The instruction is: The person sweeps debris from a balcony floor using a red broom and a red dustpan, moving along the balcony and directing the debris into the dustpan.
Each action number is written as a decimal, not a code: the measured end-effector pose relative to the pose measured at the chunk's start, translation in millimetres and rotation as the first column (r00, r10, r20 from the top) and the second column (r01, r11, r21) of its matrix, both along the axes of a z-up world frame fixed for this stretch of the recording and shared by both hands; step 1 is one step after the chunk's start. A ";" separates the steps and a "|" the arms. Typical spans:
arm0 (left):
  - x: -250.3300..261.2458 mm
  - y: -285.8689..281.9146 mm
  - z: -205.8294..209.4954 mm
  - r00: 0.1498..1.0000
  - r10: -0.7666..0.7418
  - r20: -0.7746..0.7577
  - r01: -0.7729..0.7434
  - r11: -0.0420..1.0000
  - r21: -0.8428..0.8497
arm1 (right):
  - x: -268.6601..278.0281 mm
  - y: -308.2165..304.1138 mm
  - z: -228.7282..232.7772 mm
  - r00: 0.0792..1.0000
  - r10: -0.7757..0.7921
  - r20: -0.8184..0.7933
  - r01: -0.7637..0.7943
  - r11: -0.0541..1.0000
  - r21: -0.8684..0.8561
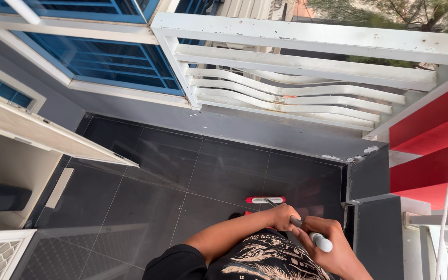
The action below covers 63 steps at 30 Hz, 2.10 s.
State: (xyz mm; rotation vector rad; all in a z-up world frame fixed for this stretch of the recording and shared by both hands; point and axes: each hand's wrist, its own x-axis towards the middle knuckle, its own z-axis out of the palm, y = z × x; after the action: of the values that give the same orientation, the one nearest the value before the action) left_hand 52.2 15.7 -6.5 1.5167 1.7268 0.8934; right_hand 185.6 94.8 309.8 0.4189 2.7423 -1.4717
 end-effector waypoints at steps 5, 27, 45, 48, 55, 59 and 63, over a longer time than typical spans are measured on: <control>-9.6 12.1 18.7 0.998 -0.064 -0.024 0.063 0.998 -0.018 | -7.4 16.4 14.6 0.849 0.227 -0.477 -0.330 0.933 -0.142; 0.1 8.2 62.6 0.949 -0.241 0.203 0.281 0.939 -0.200 | 7.8 4.1 0.1 0.978 -0.208 -0.018 0.200 0.960 -0.198; 4.1 8.2 -15.8 0.983 -0.134 0.122 0.140 0.989 -0.040 | 12.2 -9.8 -23.5 0.984 -0.174 -0.032 0.163 0.963 -0.213; 12.9 7.9 -12.3 0.960 -0.211 0.184 0.241 0.957 -0.160 | 12.7 -10.9 -9.9 0.971 -0.223 0.082 0.235 0.955 -0.180; 3.2 16.4 48.4 0.931 -0.353 0.096 0.357 0.934 -0.022 | 33.8 -3.4 16.7 0.960 -0.074 -0.271 0.006 0.970 -0.242; -13.7 10.2 108.1 0.967 -0.123 0.224 0.139 0.988 -0.060 | 43.7 11.0 0.1 0.855 0.001 -0.519 -0.152 0.956 -0.249; -33.7 9.7 138.3 0.992 -0.079 0.094 0.072 0.995 0.075 | 17.1 56.2 -101.2 0.966 -0.216 -0.139 0.205 0.975 -0.090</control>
State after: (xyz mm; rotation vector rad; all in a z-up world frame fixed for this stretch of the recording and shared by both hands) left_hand 18.5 25.4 131.8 1.5484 1.5735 0.9816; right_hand 202.6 151.0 208.6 0.6421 2.8179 -1.7140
